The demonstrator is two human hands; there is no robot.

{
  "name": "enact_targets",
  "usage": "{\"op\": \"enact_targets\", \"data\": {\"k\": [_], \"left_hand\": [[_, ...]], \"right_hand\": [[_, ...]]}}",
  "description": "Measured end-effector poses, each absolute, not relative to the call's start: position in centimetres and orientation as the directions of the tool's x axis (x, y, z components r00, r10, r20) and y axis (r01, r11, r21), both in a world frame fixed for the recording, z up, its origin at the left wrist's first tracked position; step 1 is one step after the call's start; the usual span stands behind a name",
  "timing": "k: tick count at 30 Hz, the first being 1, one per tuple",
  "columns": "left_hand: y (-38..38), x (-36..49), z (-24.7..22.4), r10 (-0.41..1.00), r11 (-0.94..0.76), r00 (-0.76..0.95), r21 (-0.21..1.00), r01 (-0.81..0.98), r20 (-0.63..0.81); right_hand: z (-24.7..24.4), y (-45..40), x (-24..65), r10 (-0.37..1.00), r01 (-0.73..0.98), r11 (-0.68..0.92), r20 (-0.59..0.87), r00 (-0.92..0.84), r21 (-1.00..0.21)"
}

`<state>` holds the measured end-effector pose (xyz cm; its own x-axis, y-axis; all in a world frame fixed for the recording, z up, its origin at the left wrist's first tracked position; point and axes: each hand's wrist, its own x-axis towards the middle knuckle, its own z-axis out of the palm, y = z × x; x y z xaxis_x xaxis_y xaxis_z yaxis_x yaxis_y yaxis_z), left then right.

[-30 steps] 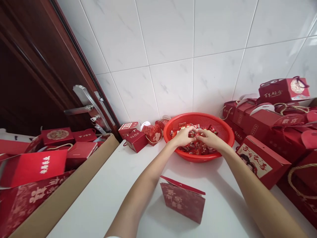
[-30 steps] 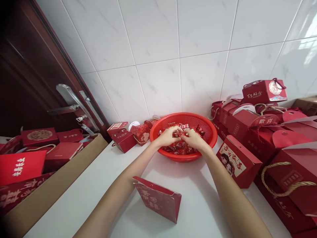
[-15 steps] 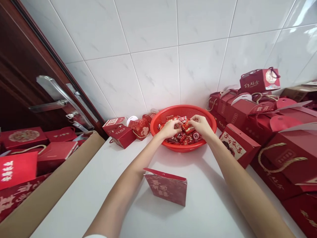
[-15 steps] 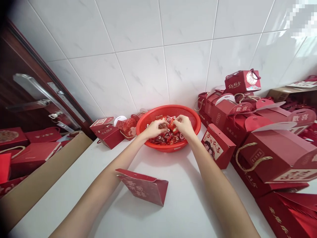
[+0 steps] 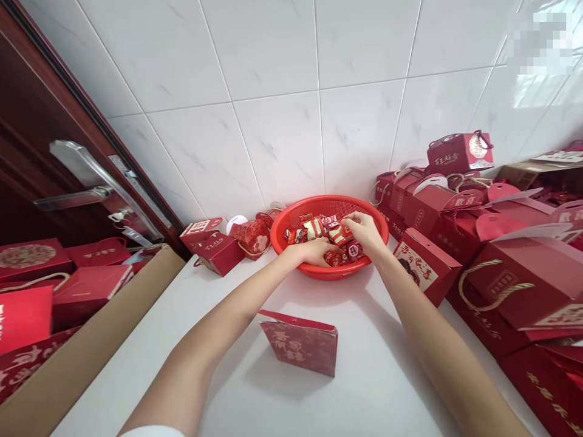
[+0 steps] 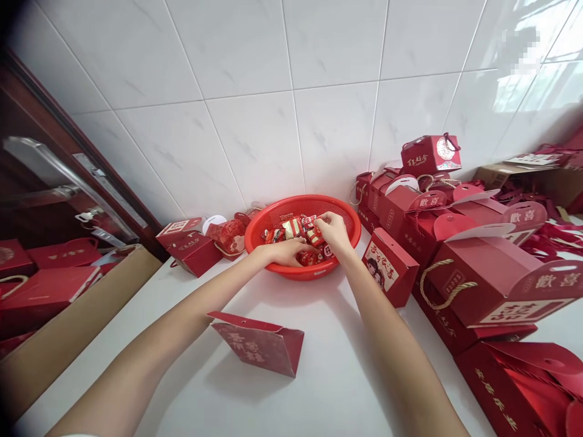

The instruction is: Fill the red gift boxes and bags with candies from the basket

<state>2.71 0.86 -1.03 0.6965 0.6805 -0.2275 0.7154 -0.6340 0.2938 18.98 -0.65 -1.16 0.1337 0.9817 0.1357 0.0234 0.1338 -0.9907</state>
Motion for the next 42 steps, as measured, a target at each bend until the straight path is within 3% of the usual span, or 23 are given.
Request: {"op": "enact_targets", "data": {"k": [4,9,16,19,23,29,33,37,42], "left_hand": [[0.6,3.0,-0.8,0.701,-0.628,0.684,0.281,0.726,-0.201],[0.4,3.1,-0.6,0.742,-0.554,0.611,0.260,0.791,-0.276],[0.7,1.6,0.5,0.947,-0.319,0.319,0.182,0.930,0.030],[0.8,0.6,0.9,0.969,-0.242,0.247,0.127,0.962,-0.030],[0.8,0.1,1.0,0.916,-0.284,0.303,0.107,0.953,-0.265],[1.5,0.2,0.5,0.823,-0.365,0.418,0.205,0.908,-0.385],[2.0,-0.1,-0.1,0.764,-0.357,0.518,0.417,0.836,-0.385],[2.1,-0.1,-0.5,0.773,-0.284,0.568,0.646,0.708,-0.282],[2.0,0.0,-0.4,0.834,-0.360,0.538,0.618,0.699,-0.122]], "right_hand": [[-0.7,-1.1,18.9,0.987,-0.027,0.103,0.099,0.129,-0.994],[-0.8,-1.2,18.9,0.986,-0.027,0.107,0.102,0.130,-0.994],[-0.4,-1.1,19.0,0.986,-0.030,0.088,0.083,0.145,-0.996],[-0.3,-1.1,19.0,0.987,-0.014,0.078,0.076,0.141,-0.997],[-0.5,-1.0,19.0,0.987,-0.005,0.091,0.090,0.134,-0.996],[-0.7,-0.7,18.9,0.994,-0.047,0.075,0.071,0.080,-0.996],[-0.8,-0.7,18.8,0.996,-0.056,0.075,0.072,0.059,-0.996],[-0.8,-0.6,18.8,0.996,-0.054,0.073,0.070,0.059,-0.996],[-0.8,-0.7,18.9,0.997,-0.026,0.066,0.065,0.037,-0.998]]}}
